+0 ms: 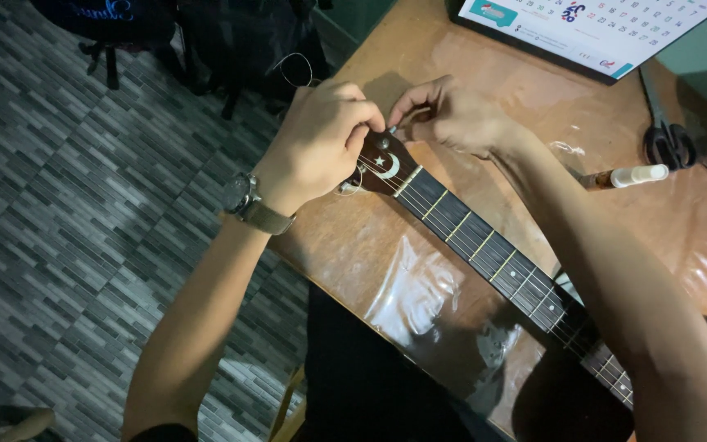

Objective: The person cleans the body of an acoustic guitar with a cloth, wiping the top and sides. They then move to the headstock to tune the strings by turning the tuning pegs.

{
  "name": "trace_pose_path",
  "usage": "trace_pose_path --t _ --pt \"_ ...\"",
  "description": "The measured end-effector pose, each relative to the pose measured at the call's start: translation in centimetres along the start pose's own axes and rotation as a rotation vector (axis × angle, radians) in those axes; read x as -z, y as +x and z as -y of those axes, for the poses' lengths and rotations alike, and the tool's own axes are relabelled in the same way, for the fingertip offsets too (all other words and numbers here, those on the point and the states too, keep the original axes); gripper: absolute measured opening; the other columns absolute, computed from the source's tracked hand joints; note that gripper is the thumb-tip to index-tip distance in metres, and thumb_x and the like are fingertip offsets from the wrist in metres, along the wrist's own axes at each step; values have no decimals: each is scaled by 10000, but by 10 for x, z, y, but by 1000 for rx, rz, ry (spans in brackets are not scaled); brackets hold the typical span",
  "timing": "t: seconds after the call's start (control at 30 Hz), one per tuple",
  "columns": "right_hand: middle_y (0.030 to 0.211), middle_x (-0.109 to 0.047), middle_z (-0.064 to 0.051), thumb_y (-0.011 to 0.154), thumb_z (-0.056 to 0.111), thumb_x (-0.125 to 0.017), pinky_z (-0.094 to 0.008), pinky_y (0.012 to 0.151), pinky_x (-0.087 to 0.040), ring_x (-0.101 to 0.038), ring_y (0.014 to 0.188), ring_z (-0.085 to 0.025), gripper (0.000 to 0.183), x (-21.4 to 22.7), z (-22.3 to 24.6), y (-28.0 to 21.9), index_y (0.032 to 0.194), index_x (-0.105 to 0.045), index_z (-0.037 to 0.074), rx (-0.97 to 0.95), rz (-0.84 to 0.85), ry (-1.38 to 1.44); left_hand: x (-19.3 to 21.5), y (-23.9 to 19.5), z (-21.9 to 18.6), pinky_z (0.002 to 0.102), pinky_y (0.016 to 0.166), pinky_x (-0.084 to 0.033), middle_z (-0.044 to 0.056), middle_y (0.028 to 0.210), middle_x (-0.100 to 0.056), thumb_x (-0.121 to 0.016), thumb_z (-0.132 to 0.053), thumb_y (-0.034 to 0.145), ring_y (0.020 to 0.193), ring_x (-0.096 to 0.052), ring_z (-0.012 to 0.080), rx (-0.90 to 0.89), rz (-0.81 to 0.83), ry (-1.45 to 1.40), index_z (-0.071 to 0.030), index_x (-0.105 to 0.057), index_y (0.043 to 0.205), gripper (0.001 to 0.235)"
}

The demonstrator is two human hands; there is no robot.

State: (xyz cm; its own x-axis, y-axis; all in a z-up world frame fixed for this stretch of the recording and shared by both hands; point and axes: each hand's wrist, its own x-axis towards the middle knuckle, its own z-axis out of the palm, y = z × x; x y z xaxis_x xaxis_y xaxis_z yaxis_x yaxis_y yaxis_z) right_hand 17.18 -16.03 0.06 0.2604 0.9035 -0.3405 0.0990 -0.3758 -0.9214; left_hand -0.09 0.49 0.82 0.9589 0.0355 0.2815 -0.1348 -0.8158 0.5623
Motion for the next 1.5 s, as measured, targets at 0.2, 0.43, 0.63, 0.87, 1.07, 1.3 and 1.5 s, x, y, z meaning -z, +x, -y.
trace_pose_path --t 0.2,0.43,0.63,0.87,1.07,1.3,1.5 --pt "916 -746 -79 917 228 -758 -239 749 -612 -701 803 -141 225 1 -1 1 1052 -736 49 -59 -62 2 4 -11 4 477 825 -403 5 1002 -663 -597 -37 964 905 -589 261 -38 -102 6 -132 -715 995 154" --pt "1037 -756 -156 873 -179 -670 -267 900 -644 -750 974 -218 211 3 -5 3 980 -735 -10 177 86 24 24 -38 -15 454 876 -464 104 1070 -657 -655 98 949 1017 -640 283 -73 -352 -59 -16 -708 1062 169" --pt "1005 -786 -130 935 58 -717 -267 842 -661 -773 884 -190 123 0 -7 8 1041 -720 -4 -38 17 54 10 -65 -28 394 937 -505 129 1109 -679 -617 8 1015 1058 -630 273 133 -534 -96 -24 -681 1115 122" --pt "932 -724 -120 933 179 -745 -280 707 -601 -700 793 -195 185 7 -11 6 1029 -701 28 -58 12 33 -4 -85 -41 382 953 -532 106 1091 -688 -593 -41 1024 1058 -650 249 243 -666 -164 -39 -679 1098 113" --pt "1048 -759 -128 871 -116 -681 -306 978 -627 -748 985 -216 227 12 -11 6 1056 -710 12 -34 46 6 -22 -96 -45 368 995 -556 108 1120 -690 -620 -14 998 1071 -664 235 287 -672 -246 -44 -677 1111 130" --pt "875 -729 -134 965 60 -718 -217 594 -548 -659 691 -153 103 14 -24 12 1021 -718 -28 -82 80 186 -25 -96 -51 384 1018 -554 129 1124 -682 -617 2 988 1090 -659 261 335 -689 -269 -21 -683 1089 123" --pt "1127 -739 -175 875 -140 -635 -347 976 -645 -752 1038 -260 285 9 11 -8 1125 -682 -11 -5 -56 -101 -34 -96 -42 362 1007 -579 134 1177 -676 -624 2 1007 1110 -665 251 244 -716 -264 -28 -645 1166 163"
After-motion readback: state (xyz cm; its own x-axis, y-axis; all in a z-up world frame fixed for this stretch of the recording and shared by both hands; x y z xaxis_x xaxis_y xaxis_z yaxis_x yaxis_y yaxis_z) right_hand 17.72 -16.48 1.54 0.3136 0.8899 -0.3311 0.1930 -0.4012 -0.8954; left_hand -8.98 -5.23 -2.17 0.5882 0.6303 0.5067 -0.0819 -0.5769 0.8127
